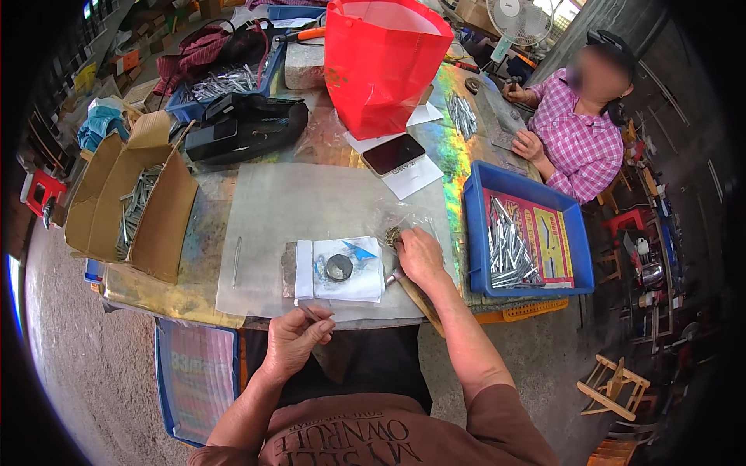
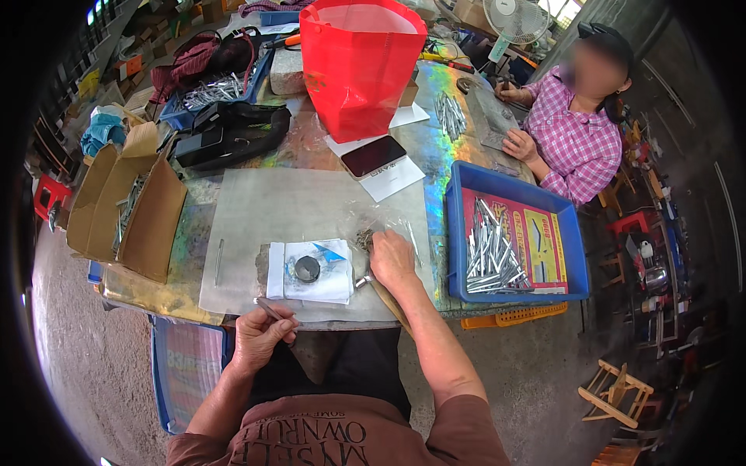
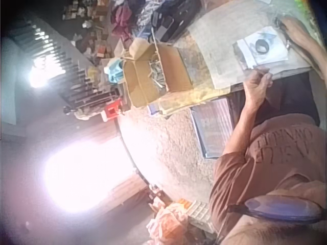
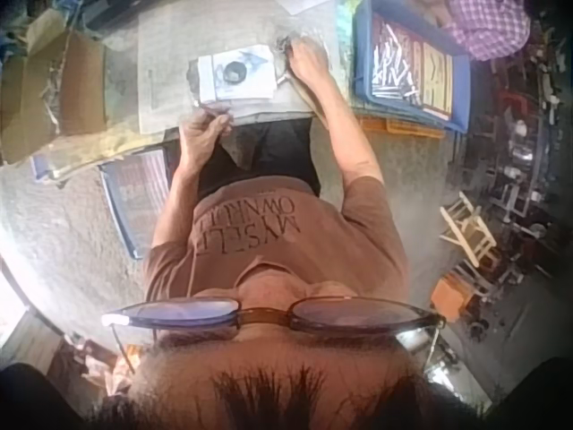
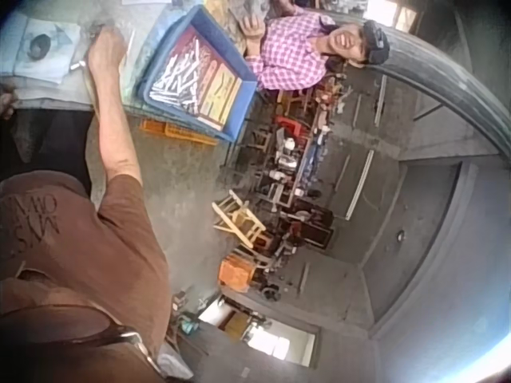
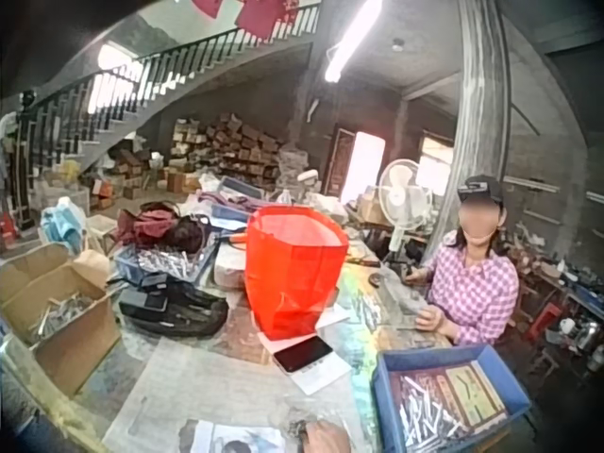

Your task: The recorder is assembling small metal parts, possibly hinges, using a hammer to secure pins into the assembly.

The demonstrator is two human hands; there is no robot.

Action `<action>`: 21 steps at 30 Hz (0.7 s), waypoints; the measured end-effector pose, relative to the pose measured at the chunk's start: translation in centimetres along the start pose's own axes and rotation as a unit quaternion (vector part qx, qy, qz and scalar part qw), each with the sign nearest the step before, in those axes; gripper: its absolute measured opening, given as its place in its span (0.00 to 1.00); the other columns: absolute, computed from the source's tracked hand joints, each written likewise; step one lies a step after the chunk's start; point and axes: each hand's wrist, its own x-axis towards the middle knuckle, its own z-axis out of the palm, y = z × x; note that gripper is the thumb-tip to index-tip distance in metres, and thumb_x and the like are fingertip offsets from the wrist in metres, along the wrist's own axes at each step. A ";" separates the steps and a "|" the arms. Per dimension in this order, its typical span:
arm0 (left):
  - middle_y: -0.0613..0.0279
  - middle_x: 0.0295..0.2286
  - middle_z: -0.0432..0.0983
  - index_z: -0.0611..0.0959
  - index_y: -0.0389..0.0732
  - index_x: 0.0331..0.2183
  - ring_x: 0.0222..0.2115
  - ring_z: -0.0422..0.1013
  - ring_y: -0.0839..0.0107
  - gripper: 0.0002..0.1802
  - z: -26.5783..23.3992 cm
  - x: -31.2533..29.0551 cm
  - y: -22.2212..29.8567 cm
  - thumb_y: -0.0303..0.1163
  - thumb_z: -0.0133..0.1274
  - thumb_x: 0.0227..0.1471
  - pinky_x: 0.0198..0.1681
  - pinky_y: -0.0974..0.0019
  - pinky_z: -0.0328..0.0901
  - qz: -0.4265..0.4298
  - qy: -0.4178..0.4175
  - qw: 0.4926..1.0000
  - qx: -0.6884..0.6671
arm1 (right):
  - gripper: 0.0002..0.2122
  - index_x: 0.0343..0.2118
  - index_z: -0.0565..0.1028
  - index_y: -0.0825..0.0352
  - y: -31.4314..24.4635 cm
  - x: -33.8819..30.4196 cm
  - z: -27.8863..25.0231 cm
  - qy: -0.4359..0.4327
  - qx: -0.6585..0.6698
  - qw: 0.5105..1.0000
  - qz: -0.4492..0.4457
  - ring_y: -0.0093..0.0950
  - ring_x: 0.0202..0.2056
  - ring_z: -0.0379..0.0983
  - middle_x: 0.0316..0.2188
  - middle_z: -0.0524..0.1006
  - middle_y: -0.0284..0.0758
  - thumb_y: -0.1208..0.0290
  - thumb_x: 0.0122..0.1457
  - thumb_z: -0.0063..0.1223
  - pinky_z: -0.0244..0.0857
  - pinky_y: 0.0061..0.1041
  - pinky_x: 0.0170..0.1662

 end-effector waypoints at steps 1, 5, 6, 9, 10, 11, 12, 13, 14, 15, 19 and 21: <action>0.66 0.22 0.71 0.76 0.33 0.31 0.21 0.67 0.81 0.07 -0.1 -0.1 -0.1 0.22 0.52 0.45 0.24 0.79 0.64 -0.009 -0.003 1.000 0.002 | 0.05 0.23 0.70 0.70 -0.2 0.1 -0.1 -0.008 -0.012 1.000 0.000 0.41 0.30 0.69 0.26 0.71 0.44 0.75 0.46 0.43 0.62 0.36 0.34; 0.67 0.21 0.70 0.76 0.33 0.32 0.19 0.65 0.83 0.09 0.0 -0.2 -0.1 0.24 0.53 0.45 0.22 0.81 0.62 -0.032 -0.011 0.999 0.016 | 0.05 0.24 0.70 0.71 -0.2 0.1 -0.2 -0.021 -0.047 0.999 -0.010 0.41 0.31 0.69 0.26 0.71 0.45 0.76 0.46 0.41 0.62 0.37 0.34; 0.68 0.20 0.70 0.76 0.33 0.32 0.18 0.65 0.84 0.09 0.0 -0.3 0.0 0.24 0.53 0.44 0.21 0.81 0.62 -0.035 -0.011 0.999 0.021 | 0.06 0.25 0.70 0.71 -0.1 0.2 -0.2 -0.022 -0.038 0.999 -0.005 0.42 0.31 0.68 0.27 0.71 0.45 0.75 0.46 0.42 0.61 0.38 0.35; 0.66 0.19 0.71 0.76 0.32 0.32 0.16 0.66 0.82 0.10 -0.1 -0.3 -0.3 0.25 0.54 0.44 0.19 0.81 0.62 -0.039 -0.011 0.999 0.011 | 0.06 0.26 0.69 0.72 0.6 0.2 0.0 -0.014 -0.001 1.000 0.006 0.44 0.31 0.67 0.27 0.70 0.46 0.74 0.48 0.45 0.60 0.39 0.36; 0.66 0.19 0.71 0.76 0.32 0.32 0.16 0.66 0.82 0.10 -0.1 -0.3 -0.3 0.25 0.54 0.44 0.19 0.81 0.62 -0.040 -0.015 0.999 0.014 | 0.06 0.26 0.69 0.72 0.7 0.1 0.1 -0.004 0.018 1.000 0.006 0.44 0.32 0.67 0.27 0.70 0.46 0.73 0.49 0.44 0.60 0.39 0.36; 0.66 0.19 0.71 0.76 0.32 0.32 0.16 0.66 0.82 0.10 -0.1 -0.3 -0.3 0.25 0.54 0.44 0.19 0.81 0.62 -0.041 -0.018 0.999 0.017 | 0.06 0.26 0.69 0.72 0.8 0.1 0.1 0.006 0.038 0.999 0.006 0.44 0.32 0.67 0.27 0.70 0.47 0.73 0.49 0.44 0.60 0.40 0.35; 0.66 0.19 0.71 0.76 0.32 0.32 0.16 0.66 0.82 0.10 -0.2 -0.3 -0.3 0.25 0.54 0.44 0.19 0.81 0.62 -0.042 -0.021 0.999 0.020 | 0.06 0.26 0.69 0.72 0.7 0.0 -0.1 0.006 0.064 0.998 0.011 0.44 0.32 0.67 0.27 0.71 0.47 0.73 0.50 0.43 0.60 0.39 0.36; 0.66 0.19 0.71 0.76 0.32 0.32 0.16 0.66 0.82 0.10 -0.2 -0.3 -0.3 0.25 0.54 0.44 0.19 0.81 0.62 -0.049 -0.021 0.998 0.022 | 0.06 0.26 0.68 0.72 0.5 0.0 -0.6 0.006 0.090 0.996 0.015 0.45 0.32 0.67 0.28 0.71 0.47 0.73 0.50 0.42 0.60 0.39 0.36; 0.65 0.19 0.72 0.76 0.32 0.33 0.16 0.66 0.82 0.10 -0.2 -0.4 -0.2 0.25 0.54 0.44 0.19 0.80 0.62 -0.055 -0.020 0.998 0.024 | 0.07 0.26 0.68 0.72 0.4 -0.1 -0.9 0.006 0.116 0.993 0.020 0.45 0.32 0.68 0.28 0.71 0.48 0.73 0.51 0.42 0.60 0.39 0.36; 0.65 0.20 0.72 0.76 0.32 0.33 0.16 0.66 0.82 0.10 -0.1 -0.3 -0.2 0.25 0.53 0.44 0.19 0.80 0.62 -0.061 -0.021 0.998 0.027 | 0.07 0.27 0.68 0.73 0.5 -0.1 -1.0 0.012 0.157 0.987 0.035 0.42 0.31 0.68 0.27 0.71 0.46 0.73 0.51 0.42 0.61 0.37 0.35; 0.63 0.20 0.72 0.75 0.31 0.33 0.17 0.67 0.81 0.11 0.1 -0.3 -0.3 0.25 0.52 0.45 0.19 0.79 0.64 -0.070 -0.025 0.997 0.012 | 0.07 0.31 0.68 0.73 1.5 -0.4 -1.0 -0.005 0.382 0.919 0.096 0.28 0.27 0.68 0.25 0.72 0.38 0.74 0.52 0.44 0.62 0.25 0.32; 0.61 0.21 0.72 0.75 0.31 0.34 0.18 0.68 0.79 0.11 0.1 -0.3 -0.4 0.24 0.52 0.45 0.20 0.78 0.65 -0.073 -0.024 0.997 0.004 | 0.07 0.33 0.69 0.73 1.6 -0.7 -1.1 -0.025 0.500 0.859 0.110 0.21 0.26 0.66 0.24 0.71 0.33 0.75 0.53 0.44 0.61 0.19 0.30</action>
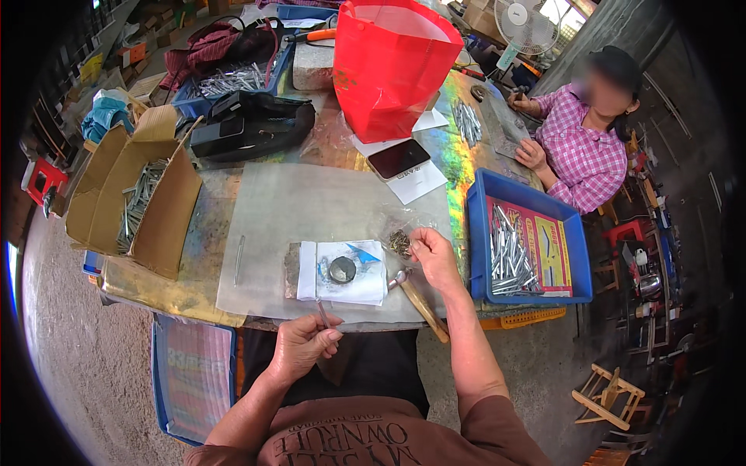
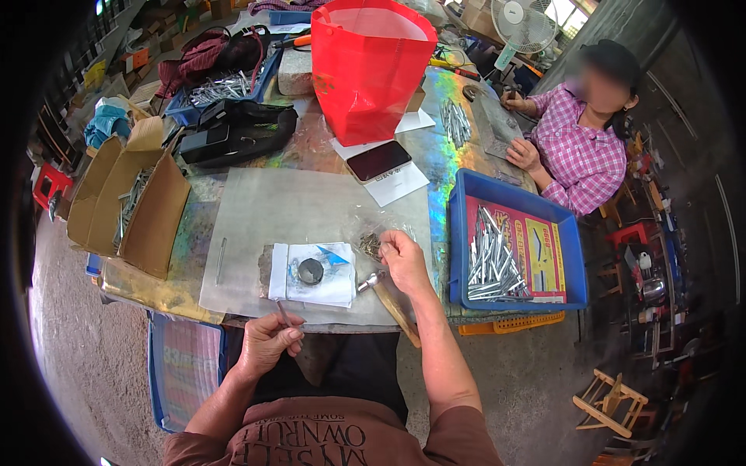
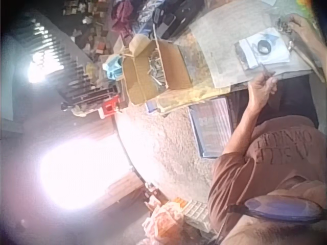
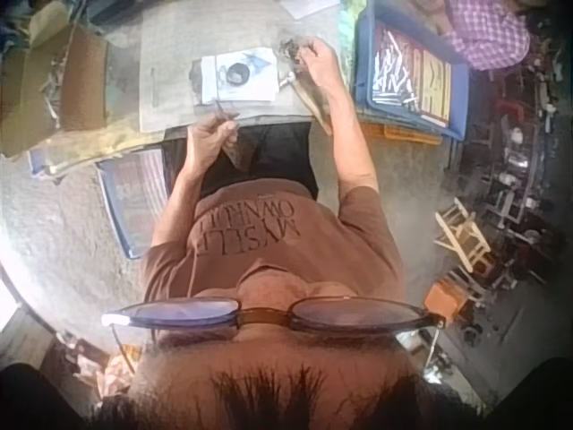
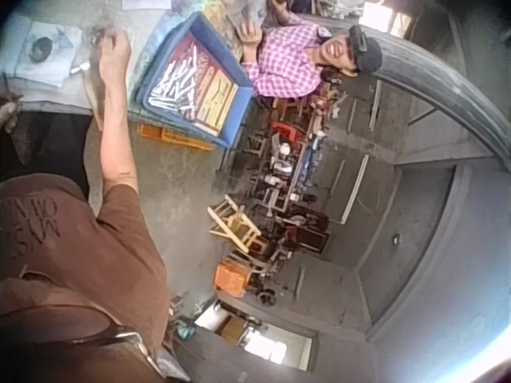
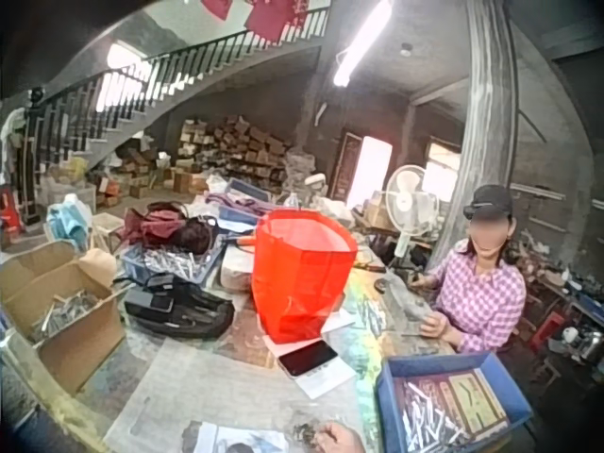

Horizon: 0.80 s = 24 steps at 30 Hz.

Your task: The recorder is assembling small metal parts, possibly hinges, using a hammer to secure pins into the assembly.

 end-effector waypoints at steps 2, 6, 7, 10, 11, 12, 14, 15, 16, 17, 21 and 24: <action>0.60 0.21 0.73 0.75 0.31 0.34 0.19 0.69 0.78 0.11 0.0 0.0 -0.1 0.24 0.52 0.45 0.21 0.77 0.66 0.005 -0.001 1.000 -0.009 | 0.07 0.35 0.69 0.71 -0.7 -0.5 0.2 -0.025 0.111 0.993 0.007 0.16 0.25 0.64 0.24 0.70 0.29 0.76 0.53 0.44 0.59 0.15 0.30; 0.59 0.23 0.73 0.74 0.30 0.35 0.21 0.70 0.76 0.11 0.2 0.2 -0.3 0.24 0.51 0.46 0.23 0.76 0.68 0.011 -0.022 0.999 -0.031 | 0.07 0.35 0.69 0.70 -1.1 -1.5 0.0 -0.051 0.179 0.982 0.009 0.16 0.24 0.64 0.24 0.70 0.29 0.77 0.54 0.44 0.59 0.15 0.29; 0.60 0.22 0.72 0.74 0.30 0.35 0.21 0.70 0.77 0.11 0.3 0.2 -0.2 0.24 0.51 0.46 0.23 0.76 0.67 0.006 -0.021 0.999 -0.030 | 0.07 0.35 0.69 0.70 -1.3 -1.7 0.1 -0.053 0.198 0.979 0.010 0.17 0.24 0.63 0.24 0.70 0.30 0.78 0.53 0.44 0.58 0.15 0.28; 0.63 0.22 0.71 0.73 0.28 0.36 0.21 0.69 0.79 0.12 0.6 0.2 0.1 0.24 0.50 0.47 0.25 0.78 0.65 -0.005 -0.020 0.999 -0.029 | 0.07 0.36 0.70 0.70 -1.6 -2.2 0.5 -0.065 0.239 0.969 0.001 0.16 0.24 0.63 0.24 0.70 0.29 0.78 0.53 0.45 0.58 0.14 0.28; 0.63 0.23 0.71 0.73 0.28 0.36 0.22 0.69 0.79 0.12 0.7 0.2 0.0 0.24 0.50 0.47 0.25 0.78 0.65 -0.005 -0.021 0.999 -0.032 | 0.08 0.36 0.70 0.70 -1.7 -2.4 0.6 -0.070 0.250 0.966 -0.004 0.15 0.24 0.64 0.24 0.70 0.29 0.77 0.53 0.45 0.58 0.13 0.29; 0.62 0.23 0.71 0.73 0.28 0.36 0.22 0.69 0.79 0.12 0.7 0.2 0.0 0.24 0.50 0.47 0.25 0.78 0.65 -0.005 -0.022 0.999 -0.034 | 0.08 0.36 0.70 0.70 -1.8 -2.5 0.6 -0.075 0.245 0.967 -0.004 0.16 0.24 0.64 0.24 0.70 0.29 0.78 0.53 0.45 0.59 0.13 0.29; 0.62 0.23 0.71 0.73 0.28 0.35 0.22 0.69 0.79 0.12 0.8 0.2 0.1 0.24 0.50 0.47 0.26 0.79 0.65 -0.005 -0.023 0.999 -0.024 | 0.07 0.36 0.71 0.70 -2.1 -2.9 0.7 -0.086 0.236 0.968 -0.002 0.16 0.24 0.64 0.24 0.70 0.29 0.78 0.53 0.44 0.59 0.14 0.29; 0.62 0.23 0.72 0.73 0.28 0.35 0.22 0.69 0.79 0.12 0.8 0.2 0.0 0.24 0.50 0.47 0.26 0.79 0.65 -0.005 -0.023 1.000 -0.019 | 0.07 0.35 0.71 0.70 -2.3 -3.1 0.8 -0.088 0.232 0.969 -0.001 0.16 0.24 0.64 0.24 0.70 0.29 0.78 0.53 0.44 0.59 0.14 0.29; 0.62 0.23 0.72 0.74 0.29 0.35 0.22 0.69 0.79 0.11 0.7 0.2 0.0 0.24 0.50 0.47 0.26 0.79 0.65 -0.006 -0.023 1.000 -0.015 | 0.07 0.35 0.71 0.70 -2.5 -3.3 1.0 -0.091 0.229 0.969 0.001 0.16 0.24 0.64 0.24 0.70 0.29 0.78 0.53 0.44 0.59 0.14 0.29; 0.63 0.22 0.72 0.74 0.29 0.34 0.22 0.69 0.80 0.11 0.7 0.2 0.0 0.25 0.50 0.47 0.26 0.79 0.65 -0.007 -0.022 1.000 -0.011 | 0.07 0.35 0.71 0.71 -2.7 -3.5 1.1 -0.093 0.225 0.970 0.002 0.16 0.25 0.64 0.23 0.70 0.30 0.79 0.53 0.44 0.59 0.14 0.29; 0.64 0.21 0.72 0.76 0.30 0.32 0.22 0.68 0.81 0.09 0.6 0.2 0.1 0.26 0.51 0.47 0.26 0.79 0.65 -0.006 -0.027 1.000 -0.002 | 0.07 0.35 0.71 0.71 -3.0 -4.3 1.7 -0.124 0.251 0.960 -0.013 0.18 0.25 0.65 0.22 0.70 0.31 0.79 0.53 0.44 0.60 0.16 0.29; 0.65 0.20 0.72 0.77 0.31 0.31 0.21 0.68 0.82 0.09 0.6 0.2 0.2 0.28 0.52 0.47 0.25 0.80 0.64 -0.017 -0.036 0.999 0.022 | 0.06 0.33 0.71 0.71 -3.7 -5.1 2.4 -0.130 0.247 0.960 -0.017 0.20 0.25 0.66 0.22 0.70 0.33 0.80 0.53 0.45 0.60 0.18 0.29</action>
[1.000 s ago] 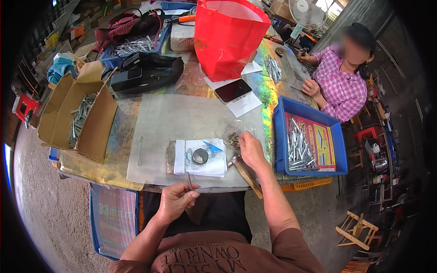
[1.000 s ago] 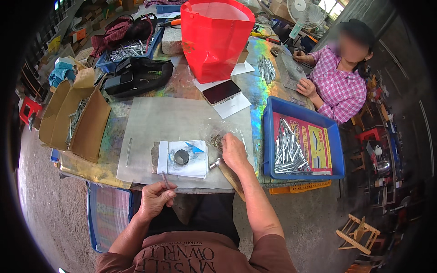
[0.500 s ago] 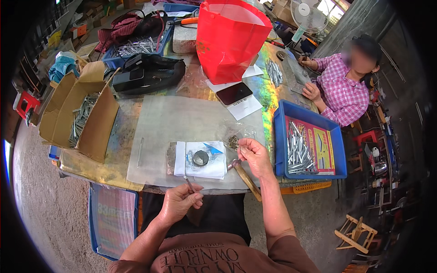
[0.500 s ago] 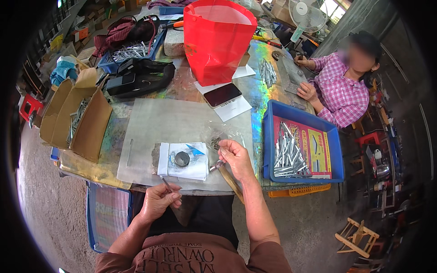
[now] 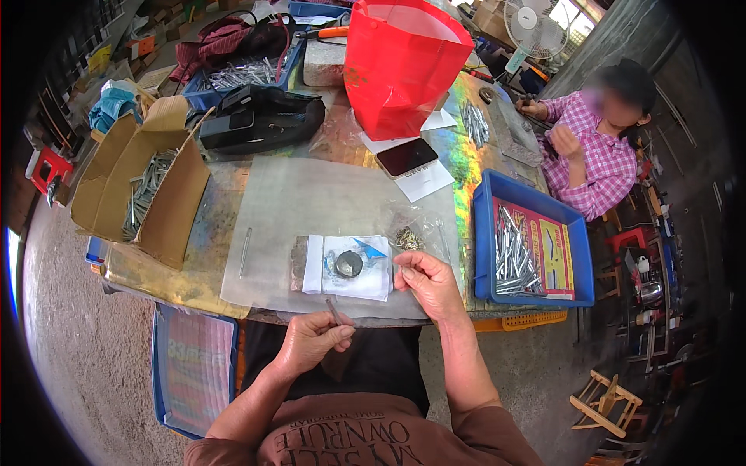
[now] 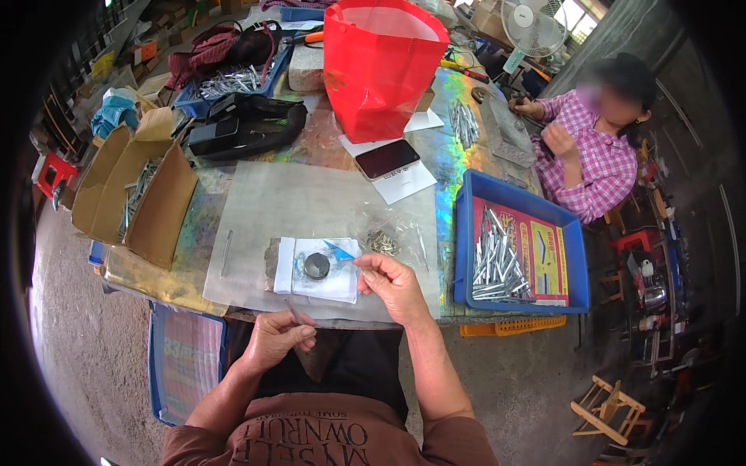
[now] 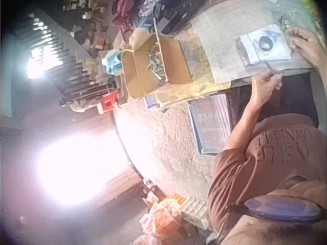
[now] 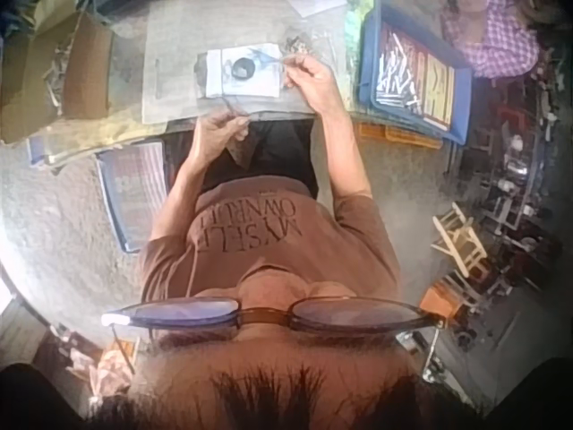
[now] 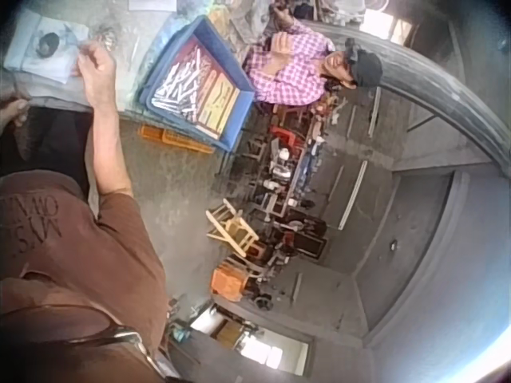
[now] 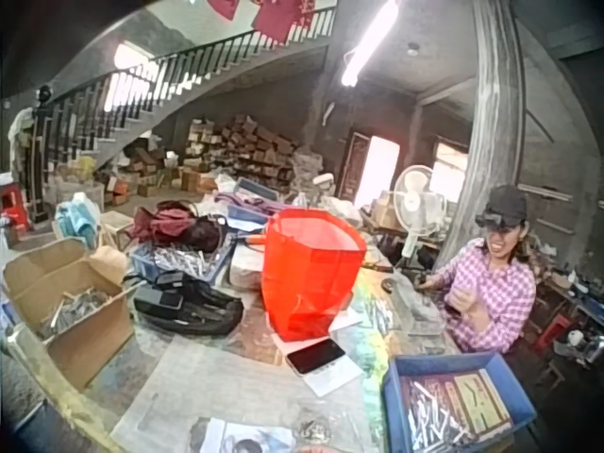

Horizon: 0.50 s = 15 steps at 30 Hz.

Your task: The recorder is assembling small metal parts, possibly hinges, using a hammer to secure pins into the assembly.

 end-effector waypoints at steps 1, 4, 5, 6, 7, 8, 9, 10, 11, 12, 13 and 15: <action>0.65 0.20 0.72 0.77 0.31 0.31 0.21 0.67 0.82 0.10 0.0 0.0 0.0 0.28 0.52 0.47 0.25 0.80 0.64 0.000 -0.003 1.000 -0.001 | 0.06 0.33 0.71 0.71 -0.1 -0.2 0.3 -0.003 -0.009 1.000 0.002 0.20 0.25 0.66 0.22 0.71 0.33 0.79 0.53 0.45 0.61 0.18 0.29; 0.64 0.20 0.72 0.77 0.31 0.31 0.21 0.68 0.81 0.10 0.1 0.0 -0.1 0.28 0.52 0.47 0.25 0.79 0.64 0.005 -0.010 1.000 -0.001 | 0.05 0.33 0.71 0.71 0.1 -0.6 0.7 -0.023 -0.016 1.000 -0.003 0.21 0.25 0.67 0.22 0.71 0.34 0.79 0.53 0.45 0.62 0.19 0.29; 0.63 0.20 0.72 0.76 0.30 0.31 0.20 0.69 0.80 0.10 0.1 0.0 0.0 0.27 0.52 0.47 0.24 0.78 0.65 0.008 -0.010 1.000 0.001 | 0.05 0.33 0.70 0.71 0.2 -0.7 0.8 -0.031 -0.015 0.999 -0.006 0.22 0.25 0.68 0.22 0.72 0.34 0.79 0.53 0.44 0.62 0.19 0.29; 0.61 0.20 0.73 0.76 0.29 0.31 0.20 0.70 0.78 0.10 0.2 0.0 0.0 0.27 0.52 0.46 0.24 0.77 0.66 0.011 -0.011 1.000 0.003 | 0.05 0.32 0.70 0.71 0.2 -0.8 1.0 -0.035 -0.005 0.999 -0.001 0.22 0.25 0.68 0.23 0.72 0.35 0.79 0.53 0.45 0.63 0.19 0.29; 0.61 0.20 0.73 0.76 0.29 0.31 0.20 0.69 0.78 0.10 0.2 0.0 0.0 0.27 0.52 0.46 0.24 0.77 0.66 0.012 -0.012 1.000 0.000 | 0.04 0.32 0.70 0.70 0.2 -0.9 1.2 -0.039 0.005 0.999 0.004 0.23 0.25 0.69 0.23 0.72 0.35 0.78 0.53 0.45 0.63 0.19 0.29; 0.61 0.20 0.73 0.76 0.30 0.31 0.20 0.69 0.78 0.10 0.2 -0.1 0.0 0.27 0.52 0.47 0.24 0.77 0.66 0.013 -0.013 1.000 -0.002 | 0.04 0.31 0.70 0.70 0.1 -1.0 1.4 -0.043 0.015 0.999 0.009 0.24 0.25 0.70 0.23 0.73 0.36 0.78 0.53 0.45 0.64 0.19 0.28; 0.61 0.20 0.73 0.76 0.30 0.31 0.20 0.69 0.78 0.10 0.1 -0.1 0.0 0.27 0.51 0.47 0.24 0.77 0.66 0.014 -0.014 1.000 -0.004 | 0.03 0.31 0.70 0.70 0.0 -1.2 1.8 -0.034 0.039 0.998 0.025 0.24 0.25 0.71 0.23 0.73 0.36 0.77 0.53 0.46 0.64 0.19 0.28; 0.61 0.20 0.73 0.76 0.30 0.31 0.20 0.69 0.78 0.10 0.1 -0.1 0.0 0.28 0.51 0.47 0.23 0.77 0.66 0.015 -0.013 1.000 -0.006 | 0.03 0.30 0.69 0.70 -0.1 -1.3 2.3 -0.026 0.063 0.997 0.042 0.25 0.25 0.71 0.24 0.73 0.37 0.77 0.53 0.46 0.64 0.19 0.27; 0.61 0.20 0.73 0.76 0.30 0.31 0.20 0.69 0.79 0.10 0.1 -0.1 0.0 0.28 0.51 0.47 0.23 0.77 0.66 0.016 -0.013 1.000 -0.007 | 0.03 0.29 0.69 0.69 -0.2 -1.5 2.7 -0.017 0.087 0.994 0.058 0.26 0.25 0.72 0.24 0.73 0.37 0.76 0.53 0.47 0.65 0.19 0.27; 0.62 0.20 0.73 0.76 0.30 0.31 0.20 0.69 0.79 0.10 0.1 -0.1 0.1 0.28 0.51 0.47 0.23 0.77 0.66 0.016 -0.012 1.000 -0.008 | 0.03 0.29 0.69 0.69 -0.1 -1.7 3.0 -0.019 0.092 0.994 0.062 0.25 0.26 0.72 0.24 0.73 0.37 0.76 0.53 0.47 0.65 0.19 0.27; 0.62 0.20 0.72 0.76 0.30 0.31 0.21 0.69 0.79 0.10 0.1 -0.1 0.1 0.28 0.51 0.47 0.23 0.77 0.66 0.018 -0.012 1.000 -0.011 | 0.04 0.29 0.69 0.69 0.0 -2.0 3.2 -0.021 0.098 0.993 0.065 0.25 0.26 0.72 0.25 0.73 0.37 0.75 0.53 0.47 0.65 0.19 0.27; 0.62 0.20 0.72 0.76 0.30 0.31 0.21 0.69 0.79 0.11 0.2 0.0 0.1 0.29 0.51 0.48 0.24 0.77 0.66 0.022 -0.011 1.000 -0.018 | 0.04 0.29 0.69 0.69 0.4 -2.4 3.7 -0.018 0.101 0.993 0.060 0.24 0.26 0.72 0.25 0.73 0.36 0.75 0.53 0.48 0.65 0.19 0.27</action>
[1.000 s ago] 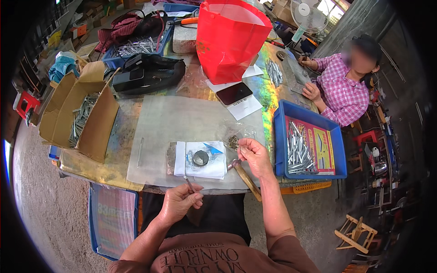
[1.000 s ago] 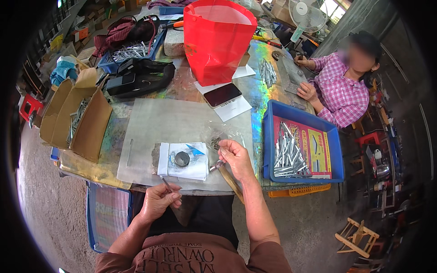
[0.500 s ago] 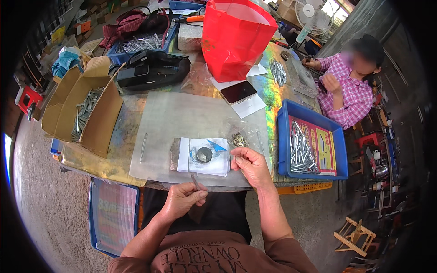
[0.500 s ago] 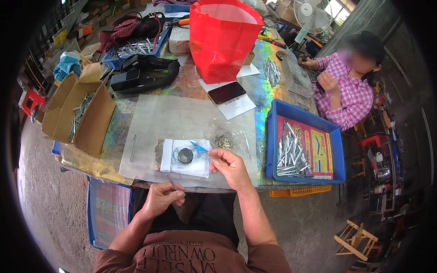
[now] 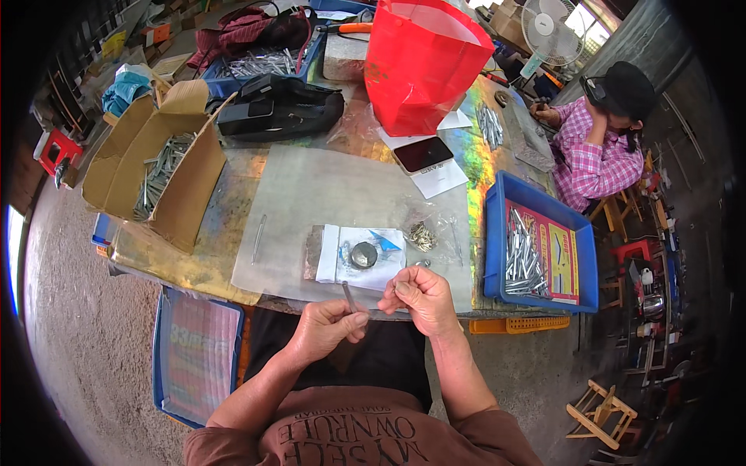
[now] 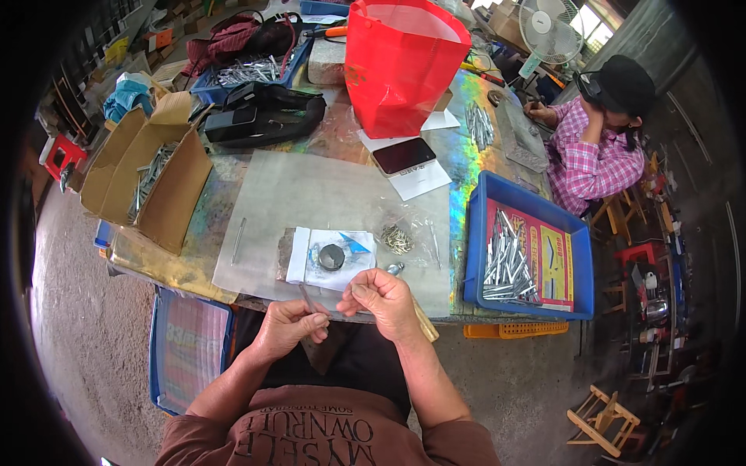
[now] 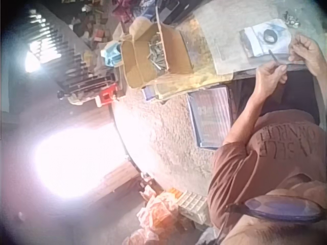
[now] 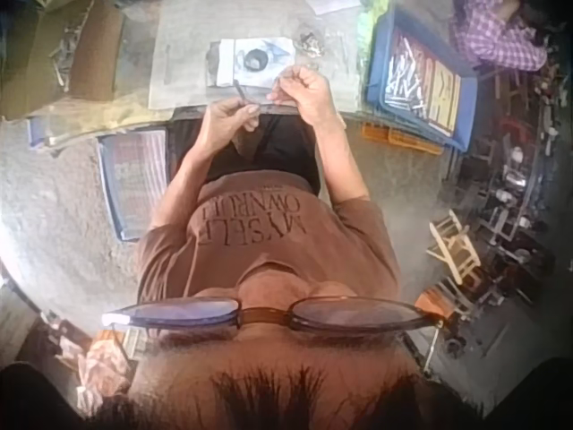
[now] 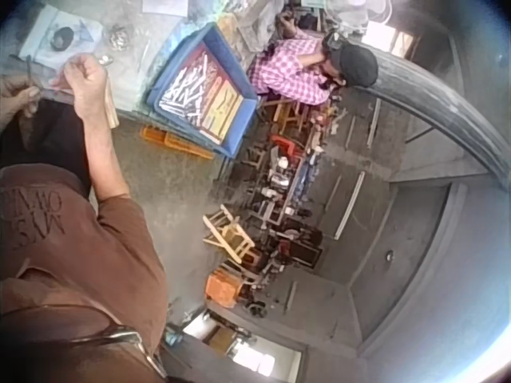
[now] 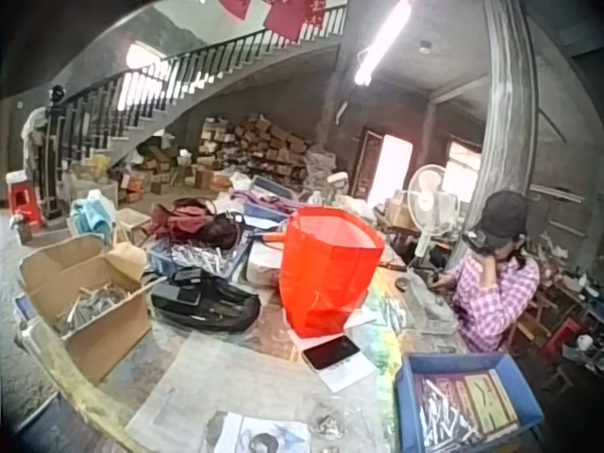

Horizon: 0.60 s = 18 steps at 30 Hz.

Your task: The recorder is assembling small metal parts, possibly hinges, using a hammer to secure pins into the assembly.

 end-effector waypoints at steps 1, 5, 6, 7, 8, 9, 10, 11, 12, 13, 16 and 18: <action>0.62 0.20 0.72 0.76 0.30 0.31 0.21 0.69 0.79 0.11 0.1 0.0 0.1 0.29 0.50 0.48 0.24 0.77 0.66 0.001 -0.002 1.000 0.002 | 0.04 0.28 0.69 0.69 0.3 -0.1 0.3 0.005 -0.002 1.000 -0.010 0.24 0.25 0.71 0.25 0.73 0.36 0.74 0.52 0.49 0.64 0.18 0.27; 0.63 0.20 0.72 0.76 0.31 0.31 0.20 0.68 0.79 0.10 0.3 0.0 0.1 0.30 0.50 0.49 0.24 0.77 0.65 0.012 -0.002 1.000 0.006 | 0.04 0.27 0.71 0.70 1.9 -0.6 1.1 0.012 -0.037 0.998 -0.056 0.19 0.24 0.67 0.26 0.72 0.34 0.74 0.51 0.51 0.61 0.16 0.28; 0.63 0.20 0.72 0.76 0.31 0.31 0.20 0.68 0.79 0.10 0.4 0.0 0.1 0.30 0.50 0.49 0.24 0.77 0.65 0.015 -0.001 1.000 0.006 | 0.04 0.27 0.71 0.69 2.1 -0.8 1.4 0.014 -0.032 0.998 -0.052 0.17 0.25 0.65 0.26 0.71 0.32 0.75 0.51 0.51 0.60 0.14 0.29; 0.63 0.20 0.72 0.76 0.32 0.31 0.20 0.68 0.80 0.10 0.4 0.0 0.1 0.30 0.50 0.49 0.24 0.77 0.64 0.017 0.002 1.000 0.006 | 0.04 0.28 0.71 0.69 2.2 -1.0 1.8 0.016 -0.027 0.998 -0.048 0.15 0.26 0.64 0.26 0.71 0.30 0.75 0.51 0.51 0.59 0.13 0.29; 0.64 0.20 0.72 0.76 0.32 0.30 0.20 0.68 0.80 0.10 0.5 0.0 0.2 0.30 0.49 0.49 0.23 0.77 0.64 0.018 0.005 1.000 0.006 | 0.04 0.29 0.71 0.69 2.5 -1.2 2.1 0.019 -0.021 0.999 -0.044 0.14 0.27 0.63 0.26 0.70 0.28 0.75 0.51 0.51 0.58 0.11 0.30; 0.64 0.20 0.72 0.76 0.33 0.30 0.19 0.67 0.80 0.10 0.5 0.0 0.2 0.31 0.49 0.49 0.23 0.78 0.63 0.020 0.006 1.000 0.006 | 0.04 0.29 0.71 0.69 2.8 -1.4 2.2 0.019 -0.022 0.998 -0.047 0.14 0.27 0.63 0.26 0.70 0.28 0.75 0.51 0.51 0.58 0.11 0.30; 0.64 0.19 0.72 0.76 0.33 0.29 0.19 0.67 0.80 0.10 0.4 0.0 0.1 0.31 0.49 0.49 0.22 0.78 0.63 0.020 0.007 1.000 0.003 | 0.04 0.29 0.71 0.69 3.1 -1.5 2.3 0.019 -0.022 0.998 -0.051 0.14 0.28 0.63 0.26 0.70 0.28 0.75 0.51 0.51 0.59 0.11 0.31; 0.65 0.19 0.71 0.76 0.33 0.29 0.19 0.67 0.81 0.09 0.3 0.0 -0.1 0.31 0.49 0.49 0.21 0.78 0.62 0.020 0.008 1.000 0.000 | 0.04 0.29 0.71 0.70 3.4 -1.6 2.4 0.019 -0.022 0.998 -0.054 0.14 0.28 0.64 0.27 0.70 0.28 0.76 0.51 0.51 0.59 0.12 0.31; 0.65 0.19 0.71 0.76 0.34 0.28 0.19 0.67 0.81 0.09 0.3 0.0 -0.2 0.32 0.49 0.49 0.21 0.79 0.62 0.019 0.009 1.000 -0.003 | 0.04 0.28 0.72 0.70 3.7 -1.7 2.5 0.033 -0.033 0.997 -0.061 0.14 0.28 0.64 0.27 0.70 0.28 0.76 0.51 0.51 0.59 0.12 0.31; 0.65 0.19 0.71 0.76 0.34 0.28 0.19 0.66 0.81 0.09 0.3 -0.1 -0.2 0.32 0.50 0.49 0.21 0.79 0.62 0.017 0.010 1.000 -0.015 | 0.04 0.28 0.72 0.71 3.9 -1.8 2.5 0.046 -0.045 0.996 -0.069 0.14 0.28 0.64 0.28 0.70 0.28 0.76 0.51 0.51 0.59 0.12 0.31; 0.66 0.18 0.71 0.76 0.35 0.26 0.18 0.66 0.82 0.09 0.2 -0.1 -0.4 0.32 0.50 0.49 0.20 0.80 0.61 0.014 0.010 0.999 -0.038 | 0.04 0.27 0.72 0.72 4.0 -2.0 2.7 0.057 -0.082 0.991 -0.092 0.16 0.29 0.65 0.29 0.70 0.30 0.77 0.51 0.51 0.60 0.14 0.31; 0.66 0.18 0.70 0.76 0.36 0.25 0.17 0.66 0.83 0.09 0.0 -0.1 -0.6 0.32 0.51 0.48 0.19 0.80 0.60 0.019 0.006 0.999 -0.038 | 0.04 0.27 0.72 0.73 3.9 -2.1 2.8 0.051 -0.134 0.983 -0.116 0.17 0.28 0.65 0.29 0.70 0.31 0.78 0.50 0.51 0.61 0.15 0.31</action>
